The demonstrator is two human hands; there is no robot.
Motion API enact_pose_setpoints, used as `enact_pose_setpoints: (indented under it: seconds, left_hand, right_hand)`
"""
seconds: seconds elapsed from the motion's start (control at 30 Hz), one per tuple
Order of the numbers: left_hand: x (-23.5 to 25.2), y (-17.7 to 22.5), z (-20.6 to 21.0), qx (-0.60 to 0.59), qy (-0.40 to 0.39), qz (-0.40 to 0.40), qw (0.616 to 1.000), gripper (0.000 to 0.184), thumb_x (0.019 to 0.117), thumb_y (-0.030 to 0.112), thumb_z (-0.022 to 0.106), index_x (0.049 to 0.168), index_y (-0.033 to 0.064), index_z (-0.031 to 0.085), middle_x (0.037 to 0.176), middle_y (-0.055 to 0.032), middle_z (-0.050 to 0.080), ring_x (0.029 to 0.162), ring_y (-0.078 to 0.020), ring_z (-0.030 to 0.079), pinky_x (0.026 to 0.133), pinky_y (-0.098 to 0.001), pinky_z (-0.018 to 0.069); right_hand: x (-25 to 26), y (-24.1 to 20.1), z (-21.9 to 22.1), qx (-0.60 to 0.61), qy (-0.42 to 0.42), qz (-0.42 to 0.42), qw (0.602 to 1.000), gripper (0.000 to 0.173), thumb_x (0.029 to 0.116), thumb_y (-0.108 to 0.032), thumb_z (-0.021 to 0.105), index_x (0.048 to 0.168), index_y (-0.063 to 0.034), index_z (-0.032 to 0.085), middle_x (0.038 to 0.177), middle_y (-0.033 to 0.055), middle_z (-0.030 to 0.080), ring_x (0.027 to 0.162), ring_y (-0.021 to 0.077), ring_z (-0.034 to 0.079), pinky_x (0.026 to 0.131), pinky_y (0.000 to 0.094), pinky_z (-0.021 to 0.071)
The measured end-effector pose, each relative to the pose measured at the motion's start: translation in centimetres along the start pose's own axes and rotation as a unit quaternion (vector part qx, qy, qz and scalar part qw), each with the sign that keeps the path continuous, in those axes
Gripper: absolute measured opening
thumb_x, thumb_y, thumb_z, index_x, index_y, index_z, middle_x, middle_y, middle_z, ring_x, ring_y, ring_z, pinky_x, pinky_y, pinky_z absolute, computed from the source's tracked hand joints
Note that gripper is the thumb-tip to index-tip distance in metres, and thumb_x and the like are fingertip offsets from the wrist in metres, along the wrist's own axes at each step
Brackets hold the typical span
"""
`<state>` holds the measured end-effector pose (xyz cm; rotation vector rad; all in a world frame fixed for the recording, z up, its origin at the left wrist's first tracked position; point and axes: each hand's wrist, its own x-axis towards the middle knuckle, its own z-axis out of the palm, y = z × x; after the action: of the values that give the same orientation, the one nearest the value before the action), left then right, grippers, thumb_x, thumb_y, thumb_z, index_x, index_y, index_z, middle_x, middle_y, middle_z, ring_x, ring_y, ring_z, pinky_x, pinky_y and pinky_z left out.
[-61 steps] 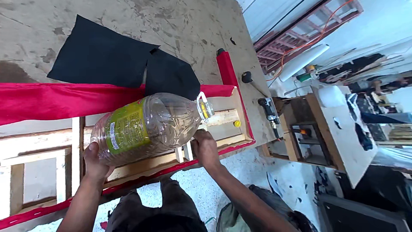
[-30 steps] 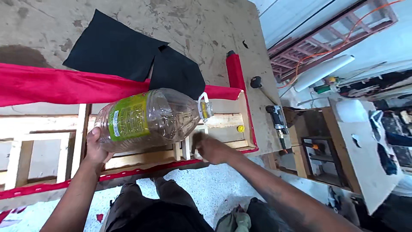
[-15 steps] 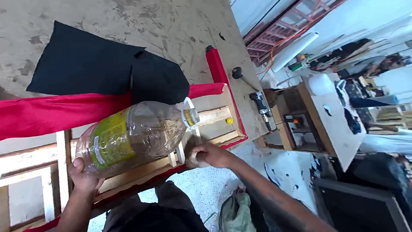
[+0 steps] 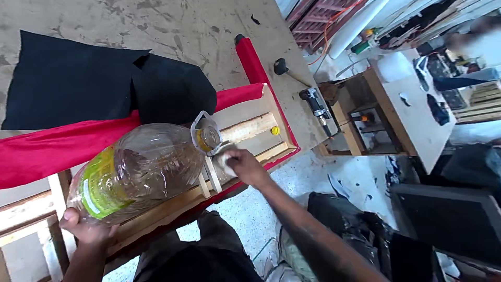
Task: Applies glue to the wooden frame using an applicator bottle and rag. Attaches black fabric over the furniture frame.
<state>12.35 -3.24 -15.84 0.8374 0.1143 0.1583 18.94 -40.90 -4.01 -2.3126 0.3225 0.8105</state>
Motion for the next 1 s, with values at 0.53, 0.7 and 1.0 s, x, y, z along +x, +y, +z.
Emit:
enact_pose_setpoints:
  seconds: [0.53,0.7,1.0]
  left_hand:
    - [0.5,2.5,3.4,0.039,0.068,-0.015,0.997,0.079,0.0859,0.076,0.058,0.146,0.0263,0.048,0.123,0.0022,0.069,0.108,-0.0132,0.069,0.089,-0.0391,0.0615]
    - [-0.5,1.3,3.6,-0.01,0.043,0.057,0.997,0.067,0.0984,0.062,0.05,0.15,0.0192,0.048,0.132,-0.0058,0.066,0.117,-0.02,0.065,0.097,-0.0443,0.0581]
    - [-2.2,0.0,5.8,0.046,0.063,-0.032,0.996,0.064,0.1009,0.064,0.043,0.148,0.0209,0.049,0.13,-0.0084,0.067,0.118,-0.0245,0.066,0.097,-0.0509,0.0566]
  right_hand:
    - [-1.1,-1.0,0.3,-0.611,-0.121,-0.304,0.721,0.025,0.0943,0.001,0.058,0.116,-0.0052,0.07,0.132,0.015,0.064,0.129,0.0367,0.058,0.093,0.0547,0.057]
    - [-0.9,-4.5,-0.6,-0.562,-0.201,-0.285,0.75,0.028,0.0993,-0.013,0.056,0.12,-0.014,0.073,0.119,0.0154,0.071,0.111,0.037,0.068,0.094,0.0599,0.0545]
    - [-2.2,-0.6,-0.9,-0.433,-0.189,-0.165,0.866,0.033,0.1025,-0.024,0.052,0.126,-0.0104,0.07,0.114,0.0158,0.071,0.107,0.0306,0.069,0.096,0.0554,0.0532]
